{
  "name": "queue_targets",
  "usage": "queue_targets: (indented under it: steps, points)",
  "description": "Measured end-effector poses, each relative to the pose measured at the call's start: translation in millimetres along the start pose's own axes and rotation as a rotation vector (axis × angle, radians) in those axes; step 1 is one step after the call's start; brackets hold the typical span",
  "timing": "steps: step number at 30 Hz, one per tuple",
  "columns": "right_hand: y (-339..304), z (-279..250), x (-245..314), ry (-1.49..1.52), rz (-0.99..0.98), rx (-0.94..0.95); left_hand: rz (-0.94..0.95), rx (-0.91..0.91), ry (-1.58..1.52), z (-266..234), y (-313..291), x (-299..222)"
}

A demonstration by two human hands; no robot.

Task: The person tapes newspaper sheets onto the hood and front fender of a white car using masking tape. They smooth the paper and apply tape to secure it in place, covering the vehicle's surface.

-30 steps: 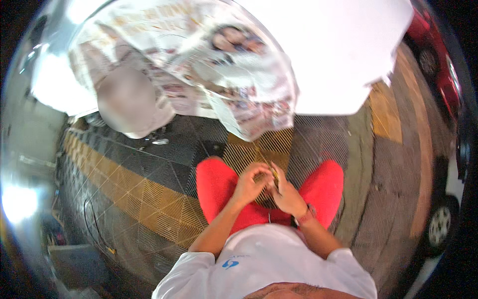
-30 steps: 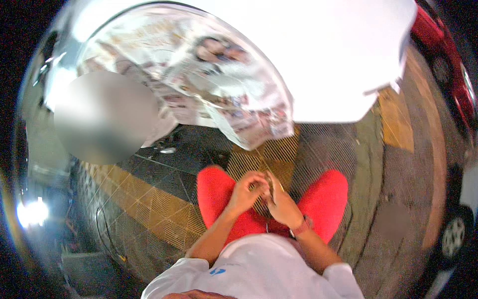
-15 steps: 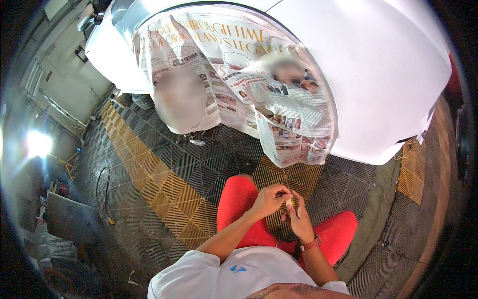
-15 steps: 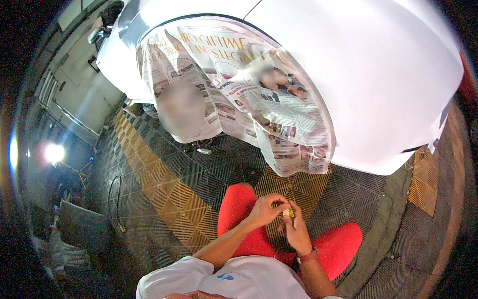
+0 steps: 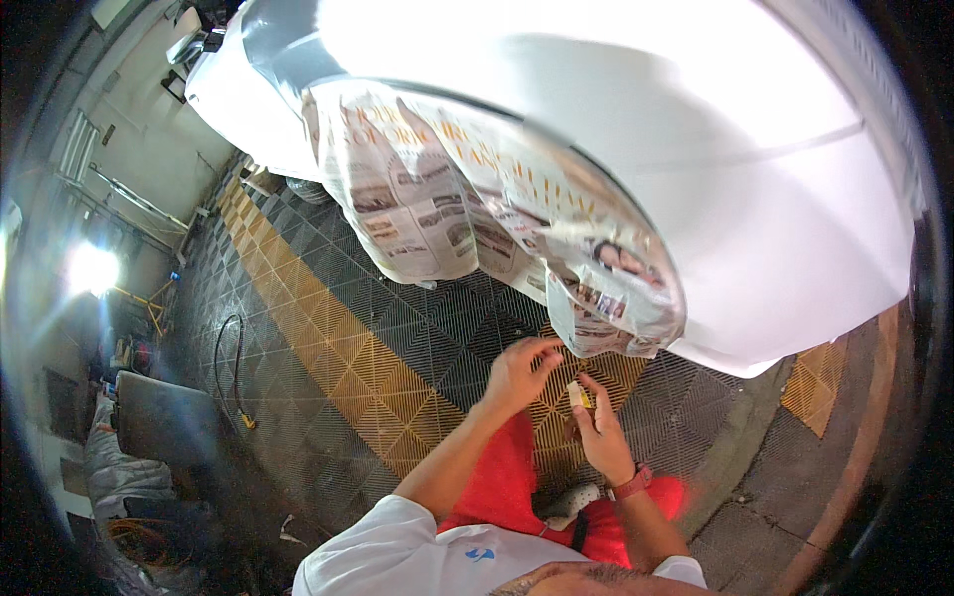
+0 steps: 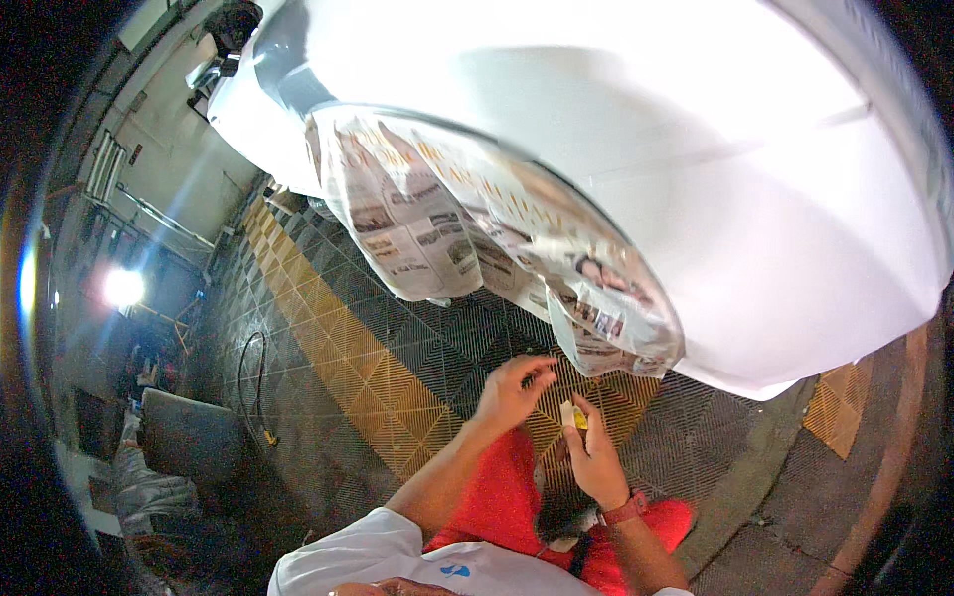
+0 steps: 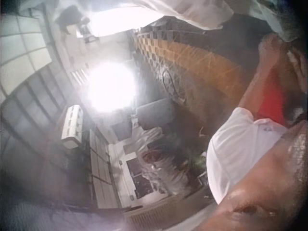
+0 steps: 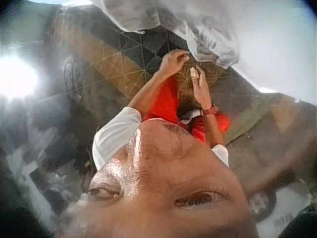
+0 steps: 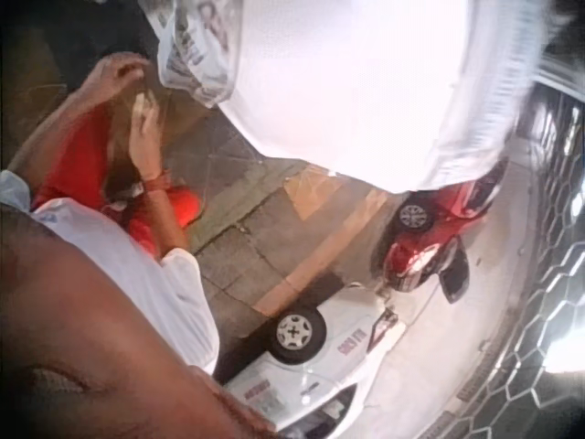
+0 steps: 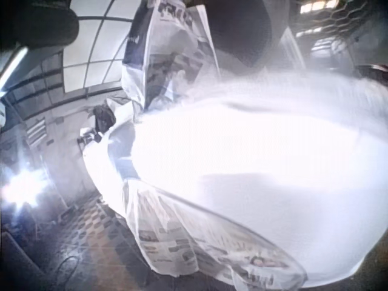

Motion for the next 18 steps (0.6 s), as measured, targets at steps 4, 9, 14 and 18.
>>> queue_targets:
  steps: [4,9,14,18]
  points:
    - [-32.1,-10.6,85.5,0.236,0.236,0.072,-0.051,-0.152,0.018,-97.8,36.1,-53.1]
    - [-78.0,-48.3,196.2,0.226,0.323,0.088,-0.188,-0.376,-0.039,-228.2,72.0,-125.3]
    - [-106.4,-89.3,298.2,0.099,0.312,0.031,-0.341,-0.602,-0.182,-344.4,118.1,-139.8]
    - [-102.6,-108.8,346.0,0.008,0.335,-0.013,-0.314,-0.769,-0.263,-427.2,161.2,-92.1]
Point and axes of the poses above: each hand's wrist, its own y-axis towards the middle knuckle, its own z-axis out of the palm, x = y × z, the point moved 7 cm from there along y, towards the middle knuckle, and after that the axes turned 5 degrees about -y, right-handed, at the moved point
